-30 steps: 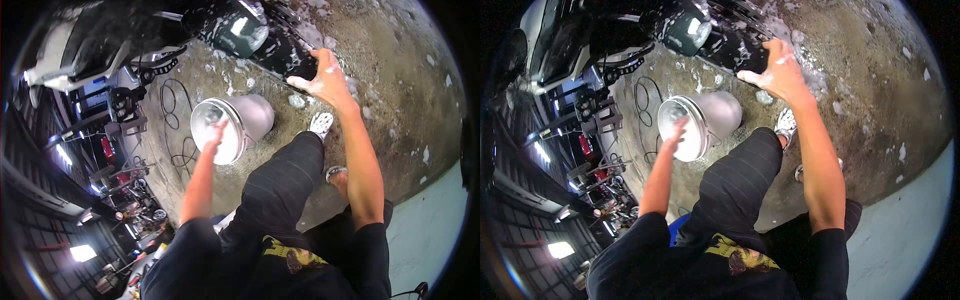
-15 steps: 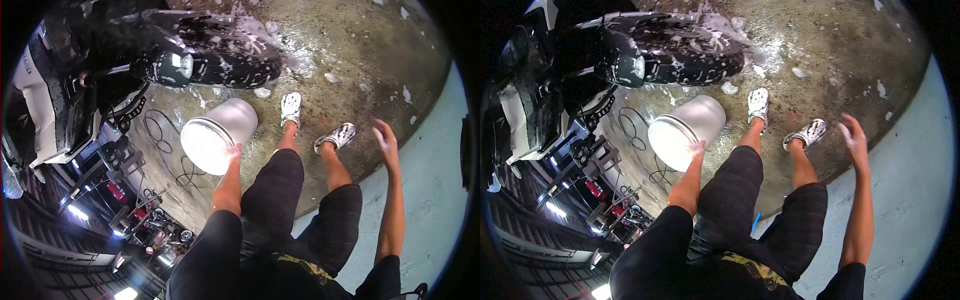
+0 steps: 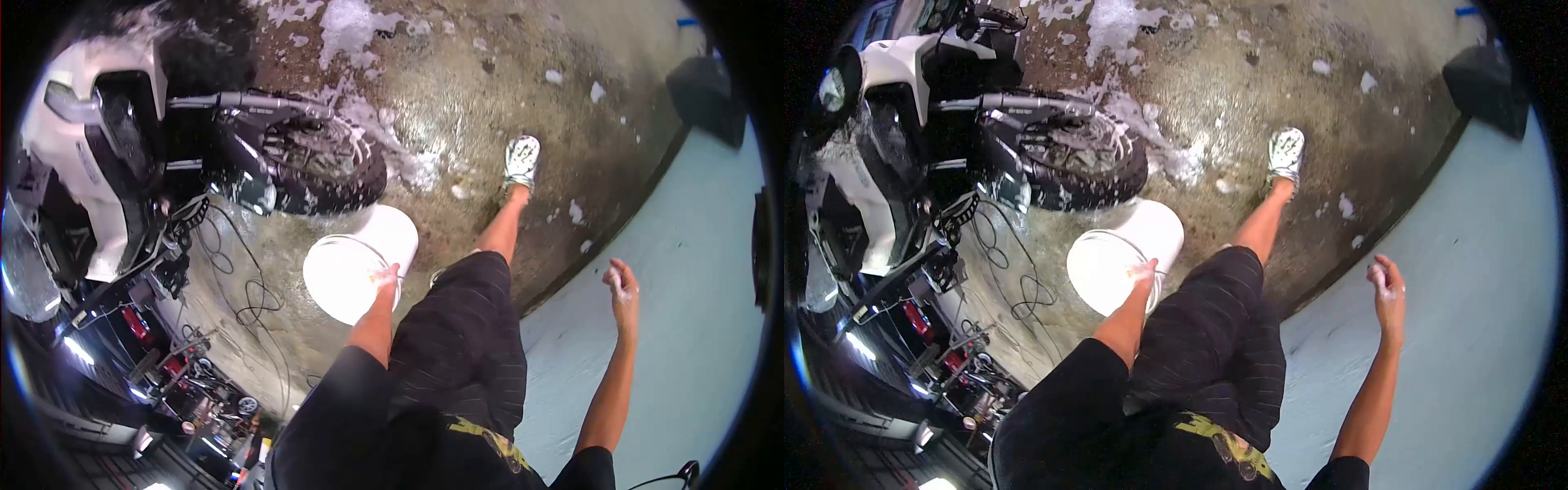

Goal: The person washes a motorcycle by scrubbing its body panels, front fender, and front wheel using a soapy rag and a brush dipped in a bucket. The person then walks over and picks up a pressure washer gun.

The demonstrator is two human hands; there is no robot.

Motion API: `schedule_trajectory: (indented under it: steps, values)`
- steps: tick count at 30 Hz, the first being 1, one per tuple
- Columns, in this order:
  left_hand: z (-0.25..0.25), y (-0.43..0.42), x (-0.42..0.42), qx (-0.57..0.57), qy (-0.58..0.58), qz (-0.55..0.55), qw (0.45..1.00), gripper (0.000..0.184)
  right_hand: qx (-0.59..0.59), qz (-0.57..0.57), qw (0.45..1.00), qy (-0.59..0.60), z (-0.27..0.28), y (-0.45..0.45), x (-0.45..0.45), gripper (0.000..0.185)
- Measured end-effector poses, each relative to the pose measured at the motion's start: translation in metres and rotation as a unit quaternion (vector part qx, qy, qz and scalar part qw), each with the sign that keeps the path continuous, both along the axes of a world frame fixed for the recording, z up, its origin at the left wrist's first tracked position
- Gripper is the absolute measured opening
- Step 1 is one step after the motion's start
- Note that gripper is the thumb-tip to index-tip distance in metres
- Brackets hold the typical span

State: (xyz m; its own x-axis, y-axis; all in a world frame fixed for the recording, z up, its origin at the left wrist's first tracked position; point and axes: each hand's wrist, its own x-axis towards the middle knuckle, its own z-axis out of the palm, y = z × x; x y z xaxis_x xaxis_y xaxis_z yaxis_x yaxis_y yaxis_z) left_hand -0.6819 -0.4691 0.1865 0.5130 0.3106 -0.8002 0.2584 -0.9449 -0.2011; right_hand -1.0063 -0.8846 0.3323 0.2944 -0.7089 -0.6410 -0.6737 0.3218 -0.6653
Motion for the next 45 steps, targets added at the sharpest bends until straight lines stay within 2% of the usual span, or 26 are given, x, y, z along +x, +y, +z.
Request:
schedule_trajectory:
  steps: [1,2,3,5,8,9,10,11,12,14,16,17,20,22,24,26,28,30,32,34,37,39,41,44,45]
  values:
    - [0.011,-0.03,-0.005,-0.026,-0.009,0.022,0.999,0.085,0.007,0.069,0.997,0.024,0.002,-0.025,0.007,0.032]
    - [0.022,-0.06,-0.002,-0.019,0.076,0.021,0.997,0.085,0.016,0.139,0.989,0.049,0.004,-0.05,0.015,0.032]
    - [0.021,-0.085,-0.011,-0.046,-0.003,0.061,0.997,0.086,0.008,0.148,0.988,0.044,-0.001,-0.075,0.021,0.032]
    - [0.014,-0.124,-0.02,-0.058,-0.078,0.111,0.989,0.086,0.017,0.093,0.992,0.084,-0.015,-0.11,0.019,0.031]
    - [0.019,-0.164,-0.017,0.05,-0.041,0.218,0.974,0.093,0.048,0.125,0.98,0.144,-0.014,-0.156,0.023,0.031]
    - [0.012,-0.178,-0.007,0.017,-0.025,0.191,0.981,0.095,0.039,0.165,0.977,0.127,-0.025,-0.168,0.007,0.03]
    - [0.004,-0.204,0.004,0.009,-0.023,0.197,0.98,0.095,0.046,0.154,0.978,0.136,-0.023,-0.178,0.007,0.029]
    - [0.003,-0.223,0.009,0.031,-0.029,0.228,0.973,0.095,0.05,0.178,0.971,0.153,-0.017,-0.19,0.004,0.029]
    - [0.006,-0.239,0.011,0.057,-0.033,0.261,0.963,0.095,0.069,0.15,0.975,0.151,-0.018,-0.204,-0.003,0.029]
    - [-0.004,-0.266,0.025,0.065,-0.044,0.282,0.956,0.095,0.1,0.158,0.96,0.209,0.005,-0.239,0.019,0.033]
    - [-0.001,-0.292,0.042,0.06,-0.033,0.247,0.967,0.091,0.101,0.179,0.952,0.226,0.014,-0.278,0.035,0.041]
    - [0.002,-0.305,0.051,0.08,-0.062,0.273,0.957,0.085,0.098,0.193,0.949,0.228,0.021,-0.298,0.043,0.041]
    - [0.011,-0.36,0.095,0.11,-0.116,0.278,0.947,0.08,0.115,0.173,0.954,0.214,0.017,-0.364,0.087,0.042]
    - [0.014,-0.396,0.122,0.151,-0.127,0.321,0.926,0.079,0.126,0.167,0.944,0.257,0.009,-0.41,0.122,0.042]
    - [0.013,-0.428,0.153,0.081,-0.171,0.321,0.928,0.074,0.128,0.182,0.936,0.273,-0.009,-0.453,0.169,0.037]
    - [0.02,-0.452,0.177,0.11,-0.16,0.322,0.927,0.072,0.143,0.212,0.936,0.244,-0.003,-0.483,0.207,0.039]
    - [0.005,-0.484,0.221,0.105,-0.164,0.321,0.927,0.071,0.162,0.201,0.939,0.229,0.004,-0.514,0.251,0.04]
    - [-0.012,-0.487,0.247,0.008,-0.261,0.416,0.871,0.07,0.166,0.145,0.955,0.2,0.018,-0.538,0.291,0.039]
    - [-0.071,-0.475,0.262,0.044,-0.353,0.414,0.838,0.073,0.167,0.156,0.953,0.199,0.027,-0.556,0.314,0.041]
    - [0.001,-0.545,0.328,0.016,-0.264,0.436,0.86,0.068,0.178,0.168,0.95,0.192,0.03,-0.573,0.324,0.042]
    - [-0.084,-0.546,0.383,-0.078,-0.318,0.448,0.832,0.063,0.186,0.194,0.94,0.211,0.035,-0.584,0.342,0.04]
    - [-0.072,-0.588,0.426,-0.116,-0.31,0.457,0.825,0.057,0.187,0.185,0.944,0.2,0.038,-0.588,0.349,0.039]
    - [-0.094,-0.618,0.487,-0.14,-0.169,0.469,0.856,0.051,0.179,0.186,0.949,0.18,0.039,-0.583,0.367,0.035]
    - [-0.057,-0.706,0.534,-0.026,-0.193,0.32,0.927,0.047,0.166,0.22,0.949,0.155,0.024,-0.576,0.378,0.037]
    - [-0.053,-0.728,0.548,-0.054,-0.273,0.421,0.863,0.037,0.152,0.241,0.948,0.141,0.019,-0.571,0.385,0.036]
